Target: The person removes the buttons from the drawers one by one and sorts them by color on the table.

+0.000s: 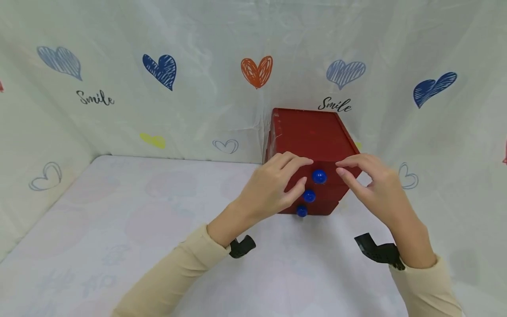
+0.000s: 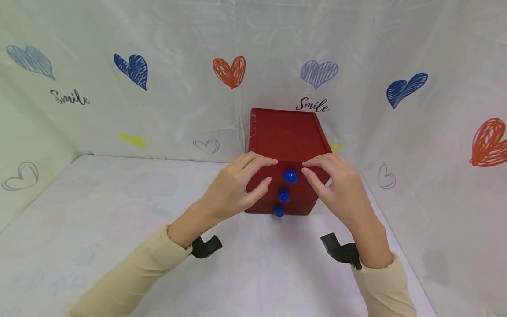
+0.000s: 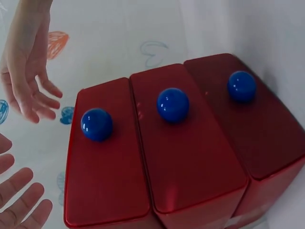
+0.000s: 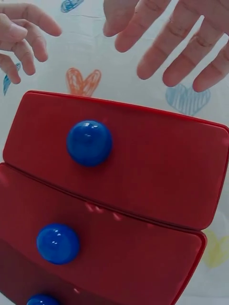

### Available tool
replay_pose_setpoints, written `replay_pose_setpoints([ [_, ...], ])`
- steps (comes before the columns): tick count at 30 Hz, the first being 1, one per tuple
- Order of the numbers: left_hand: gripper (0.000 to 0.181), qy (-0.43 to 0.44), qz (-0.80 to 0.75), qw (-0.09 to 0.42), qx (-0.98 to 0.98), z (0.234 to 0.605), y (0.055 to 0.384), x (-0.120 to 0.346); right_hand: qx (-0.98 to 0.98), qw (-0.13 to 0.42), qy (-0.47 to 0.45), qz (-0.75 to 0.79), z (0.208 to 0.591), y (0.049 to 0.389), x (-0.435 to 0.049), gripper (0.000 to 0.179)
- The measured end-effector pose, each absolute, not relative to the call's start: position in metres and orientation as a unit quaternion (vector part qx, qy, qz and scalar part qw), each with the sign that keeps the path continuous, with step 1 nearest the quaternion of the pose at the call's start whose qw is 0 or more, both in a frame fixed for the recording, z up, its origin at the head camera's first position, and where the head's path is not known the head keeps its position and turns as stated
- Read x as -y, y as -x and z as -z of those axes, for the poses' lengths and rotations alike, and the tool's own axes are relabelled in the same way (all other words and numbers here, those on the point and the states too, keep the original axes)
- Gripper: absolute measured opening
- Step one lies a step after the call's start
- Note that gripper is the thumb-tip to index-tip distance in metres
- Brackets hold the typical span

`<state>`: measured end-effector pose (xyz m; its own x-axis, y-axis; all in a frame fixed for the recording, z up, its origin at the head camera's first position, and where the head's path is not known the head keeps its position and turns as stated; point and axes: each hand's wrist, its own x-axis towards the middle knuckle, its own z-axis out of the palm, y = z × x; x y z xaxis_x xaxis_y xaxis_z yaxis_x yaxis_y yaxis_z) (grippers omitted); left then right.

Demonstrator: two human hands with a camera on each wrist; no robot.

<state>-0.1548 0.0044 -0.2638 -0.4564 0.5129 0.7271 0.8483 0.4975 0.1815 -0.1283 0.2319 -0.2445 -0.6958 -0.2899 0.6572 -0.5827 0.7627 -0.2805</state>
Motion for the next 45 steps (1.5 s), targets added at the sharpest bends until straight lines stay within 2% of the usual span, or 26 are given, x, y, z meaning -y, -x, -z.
replay_pose_setpoints([
  [14, 0.036, 0.413, 0.289, 0.281, 0.817, 0.269, 0.159, -0.018, 0.887, 0.328, -0.156, -0.285, 0.247, 0.150, -0.247, 0.023],
  [18, 0.037, 0.404, 0.299, 0.252, 0.827, 0.274, 0.159, -0.023, 0.902, 0.290, -0.103, -0.303, 0.247, 0.155, -0.253, 0.030],
  [25, 0.045, 0.372, 0.299, 0.160, 0.864, 0.283, 0.161, -0.034, 0.919, 0.205, -0.019, -0.336, 0.251, 0.169, -0.267, 0.049],
  [31, 0.049, 0.345, 0.329, 0.089, 0.875, 0.293, 0.167, -0.043, 0.917, 0.135, 0.008, -0.376, 0.258, 0.179, -0.278, 0.060],
  [39, 0.043, 0.329, 0.370, 0.064, 0.867, 0.299, 0.171, -0.053, 0.886, 0.086, -0.005, -0.455, 0.267, 0.188, -0.285, 0.063],
  [45, 0.039, 0.305, 0.379, 0.074, 0.871, 0.299, 0.171, -0.059, 0.885, 0.075, 0.002, -0.459, 0.268, 0.189, -0.286, 0.061],
])
